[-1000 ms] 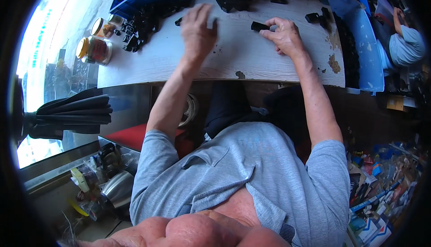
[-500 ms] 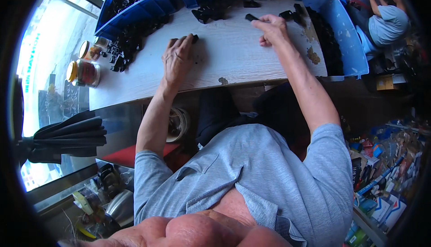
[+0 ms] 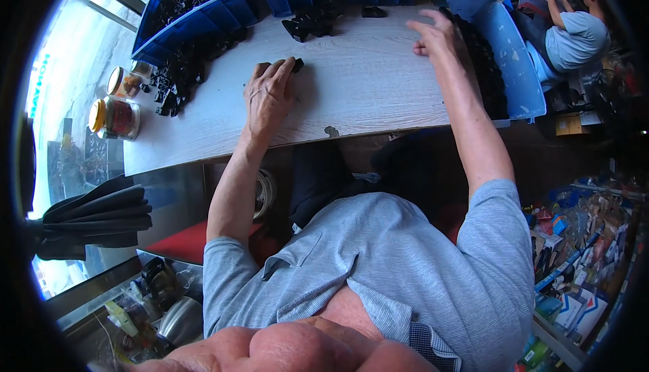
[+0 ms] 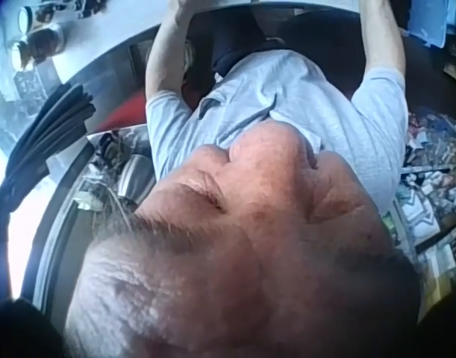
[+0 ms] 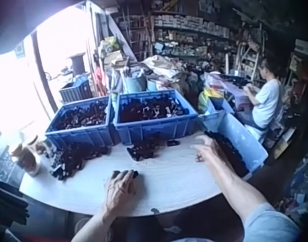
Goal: Manually assemble small black plastic components at a factory workbench.
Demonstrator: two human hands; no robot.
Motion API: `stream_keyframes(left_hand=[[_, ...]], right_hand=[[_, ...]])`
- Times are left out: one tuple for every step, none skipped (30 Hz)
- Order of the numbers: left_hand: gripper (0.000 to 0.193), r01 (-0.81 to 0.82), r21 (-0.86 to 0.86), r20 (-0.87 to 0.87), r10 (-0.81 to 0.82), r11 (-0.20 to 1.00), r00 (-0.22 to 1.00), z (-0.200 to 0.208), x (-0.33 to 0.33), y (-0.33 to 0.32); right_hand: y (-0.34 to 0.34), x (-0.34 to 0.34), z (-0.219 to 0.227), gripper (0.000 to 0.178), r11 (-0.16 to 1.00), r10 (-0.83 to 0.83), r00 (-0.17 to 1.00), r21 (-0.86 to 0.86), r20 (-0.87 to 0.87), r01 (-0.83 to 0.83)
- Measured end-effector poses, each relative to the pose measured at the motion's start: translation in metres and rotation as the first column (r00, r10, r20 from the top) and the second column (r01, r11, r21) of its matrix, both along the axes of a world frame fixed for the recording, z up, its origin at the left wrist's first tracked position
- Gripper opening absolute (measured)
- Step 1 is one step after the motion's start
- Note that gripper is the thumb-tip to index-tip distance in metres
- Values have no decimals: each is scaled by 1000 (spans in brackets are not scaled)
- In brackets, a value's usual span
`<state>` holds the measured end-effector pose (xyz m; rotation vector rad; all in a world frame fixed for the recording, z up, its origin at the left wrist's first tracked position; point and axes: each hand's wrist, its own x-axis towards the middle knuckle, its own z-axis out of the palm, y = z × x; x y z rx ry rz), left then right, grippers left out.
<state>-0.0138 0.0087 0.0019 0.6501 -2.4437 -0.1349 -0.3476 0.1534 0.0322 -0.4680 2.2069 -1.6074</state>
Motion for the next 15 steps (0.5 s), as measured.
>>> stream_keyframes(left_hand=[[40,-5,2,2,5,1000,1000,1,1,0],[39,4,12,1,-4,1000,1000,2,0,0],[38,11,21,0,-11,1000,1000,3,0,0],[38,4,23,2,-4,1000,1000,4,0,1],[37,-8,44,20,7,999,1000,5,-1,2],[37,-18,66,38,16,998,999,6,-1,2],[37,-25,67,37,22,997,999,6,-1,2],[36,-13,74,24,11,997,1000,6,-1,2],[35,0,80,10,-1,997,1000,6,-1,1],[35,-4,82,10,4,997,1000,6,-1,2],[36,-11,86,15,10,996,1000,6,0,2],[36,-16,89,19,14,996,1000,6,0,2],[36,-17,90,16,16,996,1000,6,1,2],[37,-6,78,-8,7,997,1000,7,1,1],[38,5,65,-33,-3,998,999,8,2,1]], right_hand=[[-8,7,0,56,990,141,990,22,13,-141],[-17,12,0,56,989,144,989,24,15,-144],[-27,17,1,56,980,176,984,97,-17,-174],[-37,20,2,56,964,214,976,170,-46,-203],[-46,24,3,56,963,221,974,171,-44,-211],[-54,27,4,55,951,246,964,219,-98,-220],[-59,27,4,55,937,272,950,268,-151,-226],[-62,27,-1,53,940,287,936,246,-202,-235],[-64,26,-1,53,939,290,935,248,-203,-237],[-67,27,1,52,918,316,923,319,-221,-237],[-69,28,3,50,892,340,910,387,-238,-232],[-68,29,2,50,891,342,909,389,-238,-233],[-67,30,2,49,889,353,907,384,-231,-248],[-66,30,2,48,887,364,904,379,-223,-263],[-62,29,4,48,887,363,904,380,-225,-262]])
